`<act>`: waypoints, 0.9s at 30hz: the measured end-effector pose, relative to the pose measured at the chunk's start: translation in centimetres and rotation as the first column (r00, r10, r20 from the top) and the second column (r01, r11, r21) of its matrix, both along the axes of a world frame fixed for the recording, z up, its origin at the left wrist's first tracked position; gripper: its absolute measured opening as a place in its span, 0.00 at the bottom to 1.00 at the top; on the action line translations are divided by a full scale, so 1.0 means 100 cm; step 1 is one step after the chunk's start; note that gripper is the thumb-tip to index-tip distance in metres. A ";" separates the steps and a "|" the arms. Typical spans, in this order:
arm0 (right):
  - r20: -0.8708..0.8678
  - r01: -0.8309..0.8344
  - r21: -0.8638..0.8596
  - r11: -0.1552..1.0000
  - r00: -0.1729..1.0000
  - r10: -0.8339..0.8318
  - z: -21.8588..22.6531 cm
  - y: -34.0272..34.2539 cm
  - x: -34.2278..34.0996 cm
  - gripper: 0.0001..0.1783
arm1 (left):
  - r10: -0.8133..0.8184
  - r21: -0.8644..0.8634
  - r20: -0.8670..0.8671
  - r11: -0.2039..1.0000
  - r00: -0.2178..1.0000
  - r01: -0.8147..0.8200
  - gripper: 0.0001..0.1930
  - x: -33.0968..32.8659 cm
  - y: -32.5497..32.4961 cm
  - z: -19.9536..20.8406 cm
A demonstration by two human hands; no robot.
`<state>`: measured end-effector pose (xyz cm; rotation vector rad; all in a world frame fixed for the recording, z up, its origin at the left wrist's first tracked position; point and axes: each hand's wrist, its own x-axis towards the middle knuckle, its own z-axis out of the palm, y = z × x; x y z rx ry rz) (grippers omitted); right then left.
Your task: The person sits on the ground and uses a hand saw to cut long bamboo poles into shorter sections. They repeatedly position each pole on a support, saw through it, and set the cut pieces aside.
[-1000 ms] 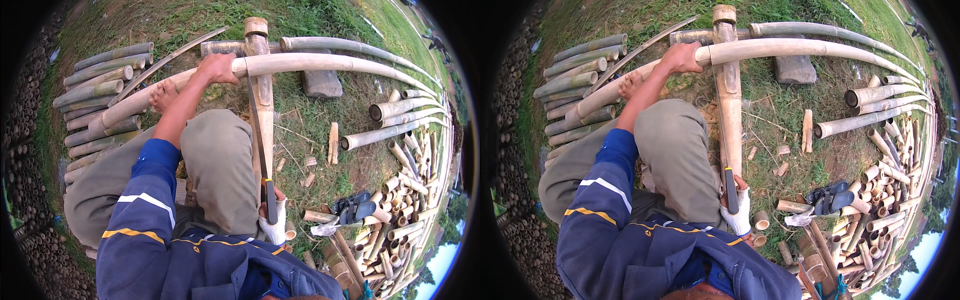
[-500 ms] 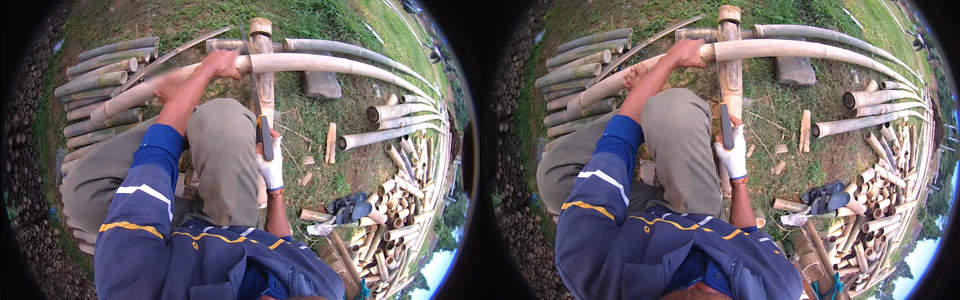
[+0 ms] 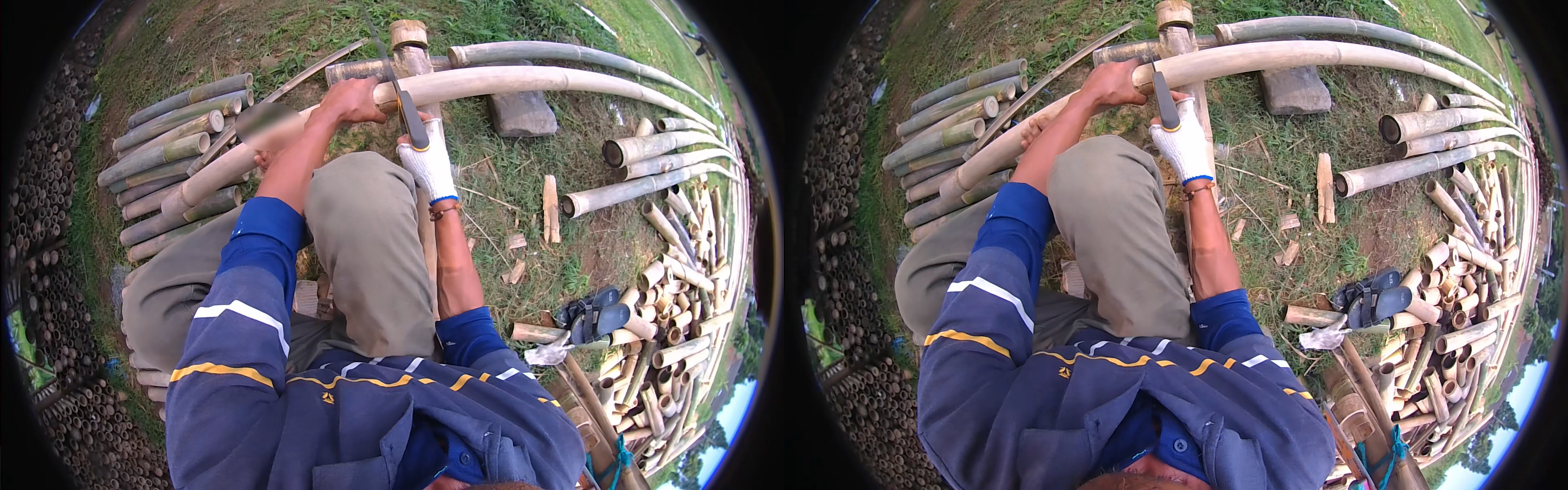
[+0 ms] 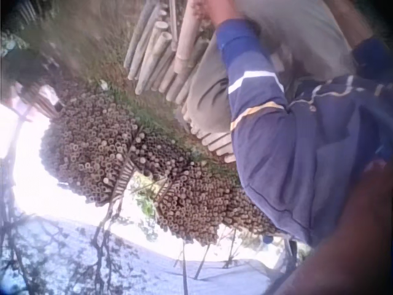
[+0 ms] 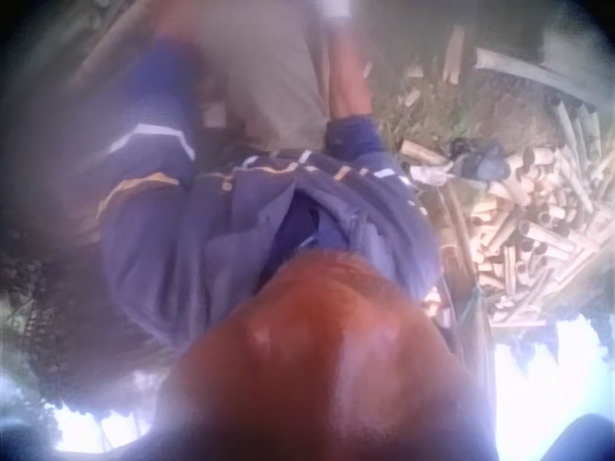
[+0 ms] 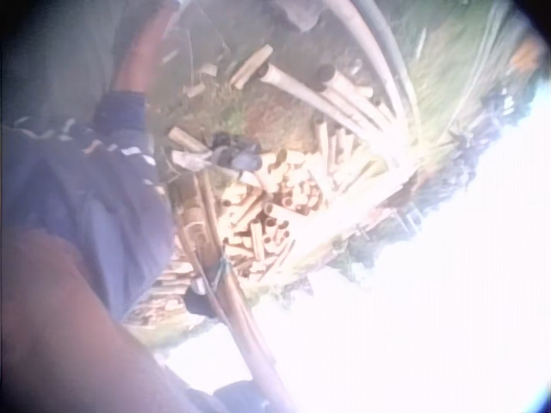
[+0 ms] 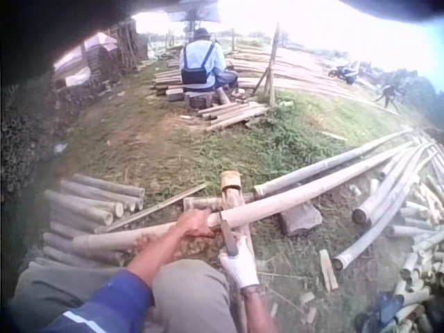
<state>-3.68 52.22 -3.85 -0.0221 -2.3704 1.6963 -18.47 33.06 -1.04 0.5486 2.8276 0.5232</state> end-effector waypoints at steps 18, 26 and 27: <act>0.063 -0.023 -0.009 1.000 0.998 0.023 0.002 0.006 0.023 0.33 | 0.010 -0.065 0.009 0.998 1.000 -0.009 0.39 0.005 -0.004 0.007; 0.313 -0.050 -0.013 0.999 0.948 0.052 0.039 0.041 0.224 0.36 | 0.047 -0.035 0.061 0.998 0.997 -0.045 0.36 0.009 -0.020 0.007; 0.294 -0.060 0.073 0.996 0.955 0.036 0.057 0.047 0.266 0.37 | 0.044 -0.030 0.073 0.999 0.996 -0.041 0.36 0.016 -0.016 0.008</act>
